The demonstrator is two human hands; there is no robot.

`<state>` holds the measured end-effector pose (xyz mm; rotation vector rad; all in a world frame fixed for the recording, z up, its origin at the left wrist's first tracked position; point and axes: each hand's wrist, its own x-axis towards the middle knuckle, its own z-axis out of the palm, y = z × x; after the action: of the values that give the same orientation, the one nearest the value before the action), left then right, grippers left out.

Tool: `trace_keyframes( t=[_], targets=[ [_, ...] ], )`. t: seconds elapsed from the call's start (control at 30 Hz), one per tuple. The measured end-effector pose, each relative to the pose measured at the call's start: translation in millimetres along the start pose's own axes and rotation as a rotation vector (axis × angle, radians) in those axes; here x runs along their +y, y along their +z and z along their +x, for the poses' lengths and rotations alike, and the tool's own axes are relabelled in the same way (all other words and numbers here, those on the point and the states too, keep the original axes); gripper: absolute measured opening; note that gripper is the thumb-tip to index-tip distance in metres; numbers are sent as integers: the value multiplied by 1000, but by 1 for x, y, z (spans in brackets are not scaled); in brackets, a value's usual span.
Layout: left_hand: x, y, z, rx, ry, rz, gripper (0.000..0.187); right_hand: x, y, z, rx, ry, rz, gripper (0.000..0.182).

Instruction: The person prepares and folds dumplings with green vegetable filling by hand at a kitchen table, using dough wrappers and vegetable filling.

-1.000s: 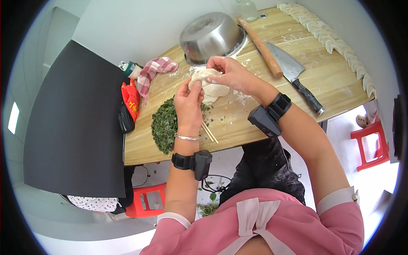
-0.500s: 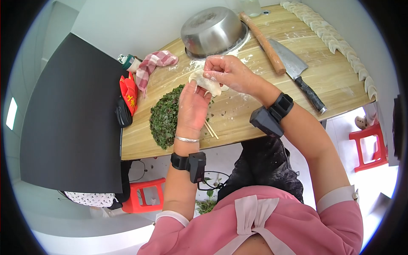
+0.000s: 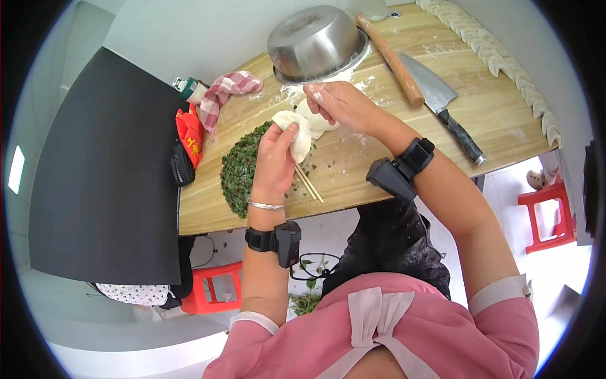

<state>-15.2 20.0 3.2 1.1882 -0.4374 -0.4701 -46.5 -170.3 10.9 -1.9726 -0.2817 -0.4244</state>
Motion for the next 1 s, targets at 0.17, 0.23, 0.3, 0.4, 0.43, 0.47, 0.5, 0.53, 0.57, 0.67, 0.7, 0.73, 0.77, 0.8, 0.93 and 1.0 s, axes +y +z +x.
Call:
trace_keyframes(
  t=[0.17, 0.23, 0.3, 0.4, 0.43, 0.47, 0.5, 0.53, 0.57, 0.67, 0.7, 0.73, 0.77, 0.8, 0.93, 1.0],
  targets=[
    [1, 6, -10, -45, -87, 68, 27, 23, -10, 13, 57, -122, -37, 38],
    [-1, 3, -8, -15, -99, 35, 28, 47, -27, 13, 148, -62, -447, 30],
    [-8, -6, -10, -5, -253, -43, 31, 57, -32, 9, 234, 0, -850, 26],
    [-16, 4, -12, -6, -264, -157, 33, 53, -36, 6, -44, 241, -857, 33],
    [-15, 7, -12, -11, -259, -165, 33, 58, -30, 4, -63, 174, -864, 36],
    [-15, 9, -12, -28, -260, -171, 34, 64, -25, 3, -85, 106, -869, 39],
    [-14, 11, -13, -43, -262, -176, 35, 63, -21, 3, -125, 121, -920, 37],
    [-13, 12, -13, -41, -260, -181, 35, 63, -21, 3, -130, 118, -923, 37],
    [-12, 12, -12, -60, -238, -149, 35, 63, -22, 2, -150, 80, -977, 28],
    [-6, 13, -14, -70, -204, -93, 35, 62, -19, 10, 23, -21, -946, 18],
    [-5, 13, -14, -67, -201, -70, 34, 62, -18, 12, 215, -71, -855, 16],
    [-5, 12, -14, -69, -200, -68, 34, 49, -20, 12, 218, -72, -855, 16],
    [-5, 9, -12, -77, -212, 23, 31, 36, -23, 11, 90, 18, -561, 16],
    [-5, 9, -12, -84, -225, 113, 29, 25, -23, 10, -38, 105, -265, 22],
    [-3, 13, -13, -96, -206, 143, 26, 20, -4, 3, -290, 89, 301, 40],
    [-3, 13, -13, -108, -211, 165, 26, 13, 0, 1, -357, 103, 176, 50]
  ],
)
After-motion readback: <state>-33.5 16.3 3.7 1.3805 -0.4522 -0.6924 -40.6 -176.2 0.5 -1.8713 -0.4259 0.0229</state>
